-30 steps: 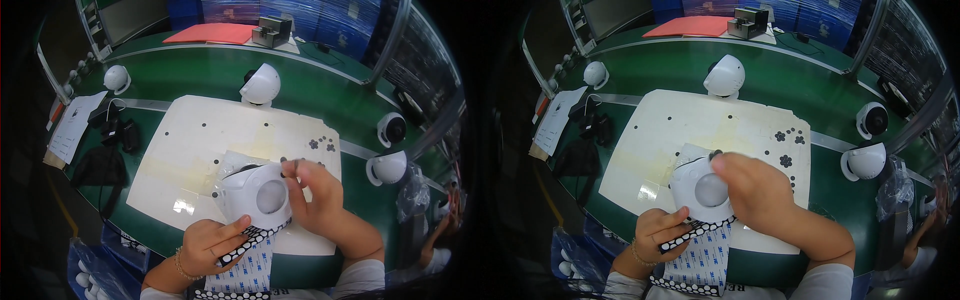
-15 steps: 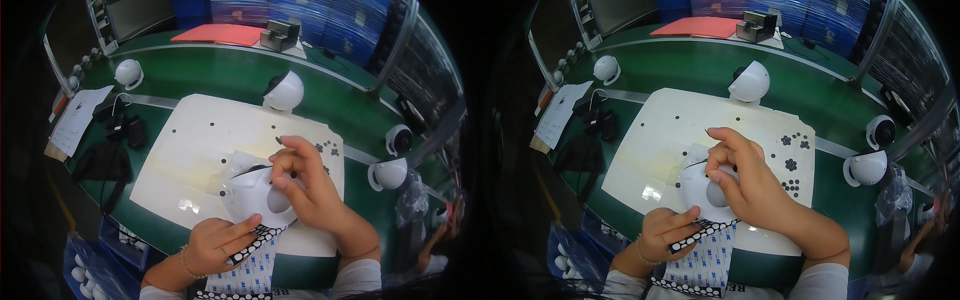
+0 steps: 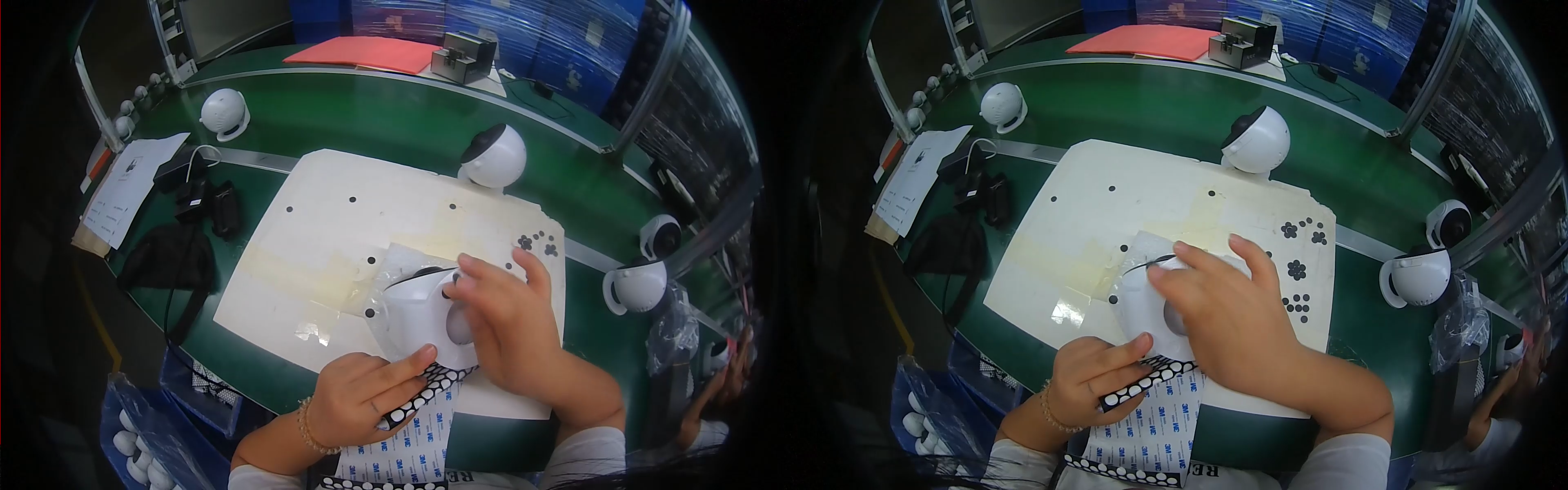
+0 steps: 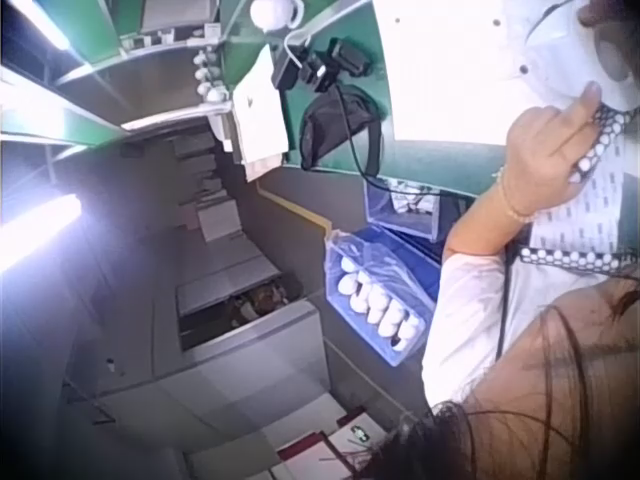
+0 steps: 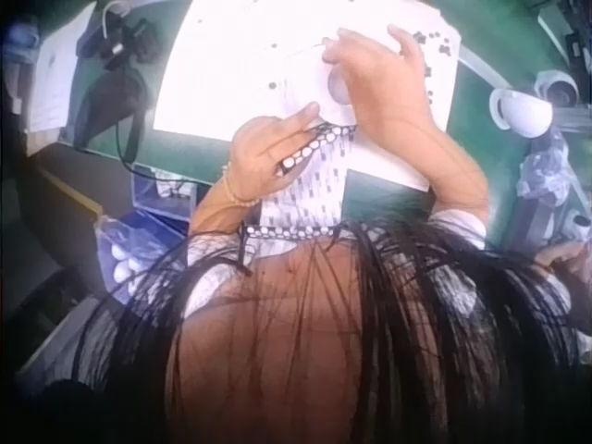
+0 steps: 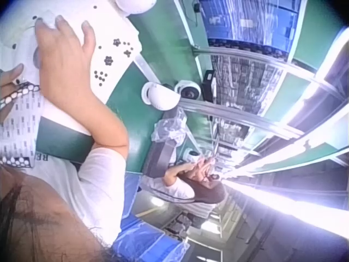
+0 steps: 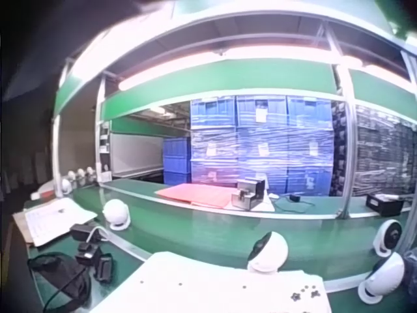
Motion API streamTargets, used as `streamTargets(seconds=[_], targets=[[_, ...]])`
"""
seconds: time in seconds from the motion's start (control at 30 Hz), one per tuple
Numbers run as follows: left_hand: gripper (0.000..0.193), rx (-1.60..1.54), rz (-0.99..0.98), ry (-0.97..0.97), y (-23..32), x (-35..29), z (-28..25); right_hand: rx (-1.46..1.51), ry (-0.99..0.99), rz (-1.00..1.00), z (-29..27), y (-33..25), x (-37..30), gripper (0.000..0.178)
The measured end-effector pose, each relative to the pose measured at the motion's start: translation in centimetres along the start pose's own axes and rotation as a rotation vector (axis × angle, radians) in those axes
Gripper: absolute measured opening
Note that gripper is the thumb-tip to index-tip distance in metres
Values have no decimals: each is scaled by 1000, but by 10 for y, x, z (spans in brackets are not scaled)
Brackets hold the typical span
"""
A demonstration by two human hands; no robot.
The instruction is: The person assembles spherical light fixtures by hand, attaching LED arrays to led bulb housings with adhesive strips and combining fixture components.
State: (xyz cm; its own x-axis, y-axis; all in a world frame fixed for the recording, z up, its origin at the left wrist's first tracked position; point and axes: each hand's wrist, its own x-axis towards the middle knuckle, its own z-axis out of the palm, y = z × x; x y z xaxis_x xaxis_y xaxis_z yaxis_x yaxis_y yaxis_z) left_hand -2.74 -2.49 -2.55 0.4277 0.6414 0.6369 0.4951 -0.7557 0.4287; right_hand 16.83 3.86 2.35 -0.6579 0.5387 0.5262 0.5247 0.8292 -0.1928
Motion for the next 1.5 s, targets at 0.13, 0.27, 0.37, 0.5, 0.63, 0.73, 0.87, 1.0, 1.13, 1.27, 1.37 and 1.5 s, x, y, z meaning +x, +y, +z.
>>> streamTargets(seconds=[0.13,0.27,0.37,0.5,0.63,0.73,0.87,1.0,1.13,1.27,1.37,1.5], targets=[[21,-35,-8,4,-1,-1,1,63,52,61,-2,-5,-17,30],[22,-99,-24,9,-2,-3,1,231,159,99,5,-5,-37,15],[19,-75,-20,26,-5,-2,4,339,88,155,12,-7,-38,8],[14,-38,-13,70,-4,0,7,395,53,187,13,-8,-36,5],[12,-53,-26,92,-3,0,8,392,44,188,15,-8,-37,4],[12,-60,-36,89,-3,-1,8,383,48,170,16,-7,-38,4],[12,-70,-38,98,-3,-1,8,183,81,79,19,-4,-45,10],[11,-94,-39,118,-3,0,10,-308,144,-97,26,-5,-69,29],[11,-102,-51,111,-4,-1,10,-411,123,-35,18,-10,-67,44],[10,-87,-55,92,-2,0,8,-135,244,3,10,-17,-58,30],[10,-81,-43,105,-2,1,10,21,273,-56,16,-24,-44,23],[11,-109,-53,98,-2,1,10,-88,351,-313,28,-17,-49,19]])
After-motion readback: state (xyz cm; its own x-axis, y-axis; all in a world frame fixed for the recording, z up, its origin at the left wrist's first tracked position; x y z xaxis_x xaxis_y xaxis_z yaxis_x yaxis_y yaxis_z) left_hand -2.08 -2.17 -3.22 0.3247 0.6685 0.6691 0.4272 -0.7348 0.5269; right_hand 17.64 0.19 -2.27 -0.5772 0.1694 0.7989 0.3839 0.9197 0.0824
